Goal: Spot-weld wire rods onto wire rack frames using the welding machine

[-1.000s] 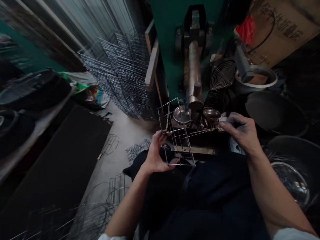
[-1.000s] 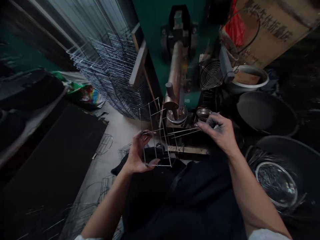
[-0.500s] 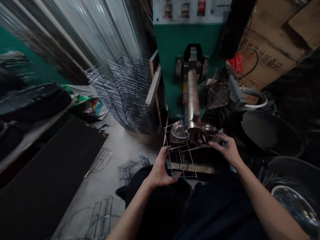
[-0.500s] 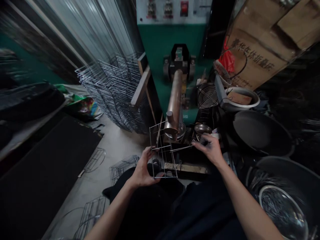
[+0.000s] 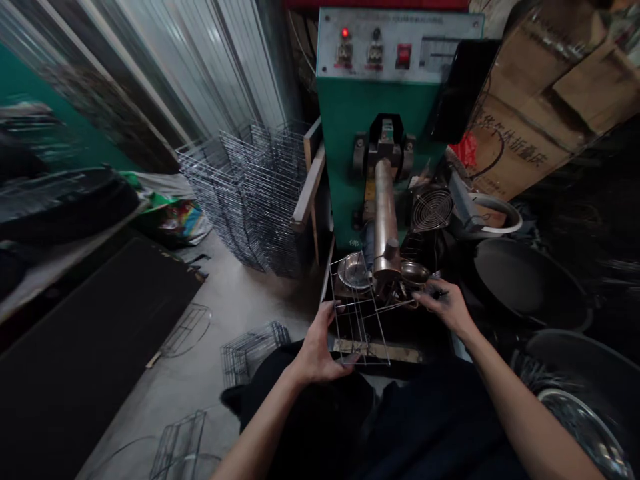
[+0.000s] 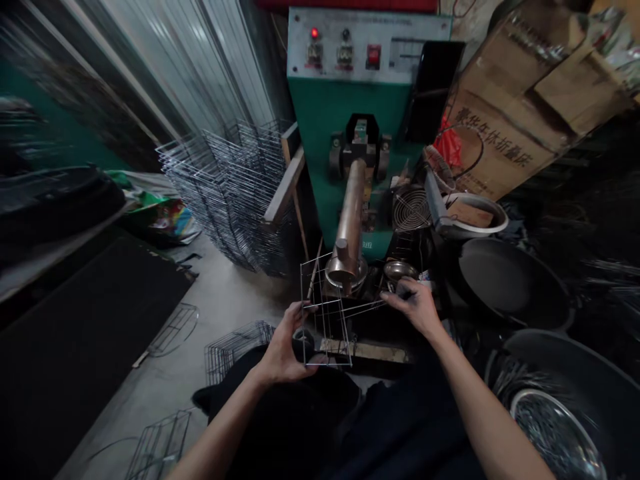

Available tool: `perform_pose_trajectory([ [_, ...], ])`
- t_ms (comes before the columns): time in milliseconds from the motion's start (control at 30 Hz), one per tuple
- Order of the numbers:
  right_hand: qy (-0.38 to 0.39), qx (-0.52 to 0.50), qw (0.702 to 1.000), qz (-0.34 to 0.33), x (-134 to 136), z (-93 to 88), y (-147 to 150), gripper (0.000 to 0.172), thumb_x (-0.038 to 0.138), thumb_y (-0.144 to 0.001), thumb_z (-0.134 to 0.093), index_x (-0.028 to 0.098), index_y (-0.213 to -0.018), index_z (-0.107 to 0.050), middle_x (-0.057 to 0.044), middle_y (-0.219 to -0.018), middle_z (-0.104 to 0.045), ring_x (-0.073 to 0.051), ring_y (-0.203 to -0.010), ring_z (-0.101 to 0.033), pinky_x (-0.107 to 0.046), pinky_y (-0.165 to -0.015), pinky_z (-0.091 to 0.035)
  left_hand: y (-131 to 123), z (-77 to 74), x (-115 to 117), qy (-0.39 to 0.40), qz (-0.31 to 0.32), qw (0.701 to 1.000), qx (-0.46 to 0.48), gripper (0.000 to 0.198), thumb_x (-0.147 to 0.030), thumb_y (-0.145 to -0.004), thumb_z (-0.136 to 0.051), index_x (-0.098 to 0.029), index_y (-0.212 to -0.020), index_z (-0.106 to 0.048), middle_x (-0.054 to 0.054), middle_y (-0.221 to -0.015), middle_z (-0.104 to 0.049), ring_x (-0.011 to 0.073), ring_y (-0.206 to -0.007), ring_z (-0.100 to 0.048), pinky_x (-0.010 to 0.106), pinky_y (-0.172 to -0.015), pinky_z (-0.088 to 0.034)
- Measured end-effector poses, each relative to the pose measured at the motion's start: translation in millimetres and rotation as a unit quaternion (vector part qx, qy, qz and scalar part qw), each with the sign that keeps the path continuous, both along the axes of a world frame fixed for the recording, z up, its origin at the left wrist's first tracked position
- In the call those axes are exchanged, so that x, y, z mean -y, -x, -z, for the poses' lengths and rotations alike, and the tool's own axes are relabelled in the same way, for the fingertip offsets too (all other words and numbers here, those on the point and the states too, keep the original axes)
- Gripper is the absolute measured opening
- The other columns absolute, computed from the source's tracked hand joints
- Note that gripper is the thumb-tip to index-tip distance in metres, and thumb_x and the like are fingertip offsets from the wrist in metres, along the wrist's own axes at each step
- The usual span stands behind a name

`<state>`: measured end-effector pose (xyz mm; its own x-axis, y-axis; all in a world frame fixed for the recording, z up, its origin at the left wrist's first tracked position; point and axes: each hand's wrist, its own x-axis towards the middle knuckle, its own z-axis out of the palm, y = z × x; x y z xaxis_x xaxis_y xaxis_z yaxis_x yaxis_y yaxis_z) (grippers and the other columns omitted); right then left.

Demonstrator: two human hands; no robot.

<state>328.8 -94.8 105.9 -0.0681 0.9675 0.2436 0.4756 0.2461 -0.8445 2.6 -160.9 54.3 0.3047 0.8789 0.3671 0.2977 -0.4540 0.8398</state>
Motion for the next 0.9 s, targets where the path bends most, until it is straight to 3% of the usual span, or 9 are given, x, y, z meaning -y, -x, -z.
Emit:
perform_pose_trajectory([
  [367,-0.007,0.021,1.000,0.011,-10.6,0.7,-8.3,0.066,0.076,-0.076,-0.073,0.022,-0.054,-0.043,0.001,-0.060,-0.042,-0.016,-0.061,-0.040,-0.030,-0.059,-0.031,-6.8,-4.1,-14.5,0.000,0.009,1.000,0.030,0.102,-0.024,-0.063,-0.084,-0.022,-0.150,-0.030,0.016,-0.141,-0.047,0.0380,-0.133,-0.056,0.063,-0.118,-0.046],
  [900,-0.016,0.035,0.999,0.013,-17.9,2.7,-9.4,0.057,0.067,-0.078,-0.076,0.021,-0.056,-0.052,0.001,-0.063,-0.046,-0.017,-0.064,-0.044,-0.029,-0.059,-0.033,-6.1,-1.8,-25.1,0.004,0.008,1.000,0.029,0.102,-0.024,-0.060,-0.085,-0.020,-0.148,-0.034,0.016,-0.140,-0.049,0.0377,-0.131,-0.058,0.063,-0.118,-0.046],
])
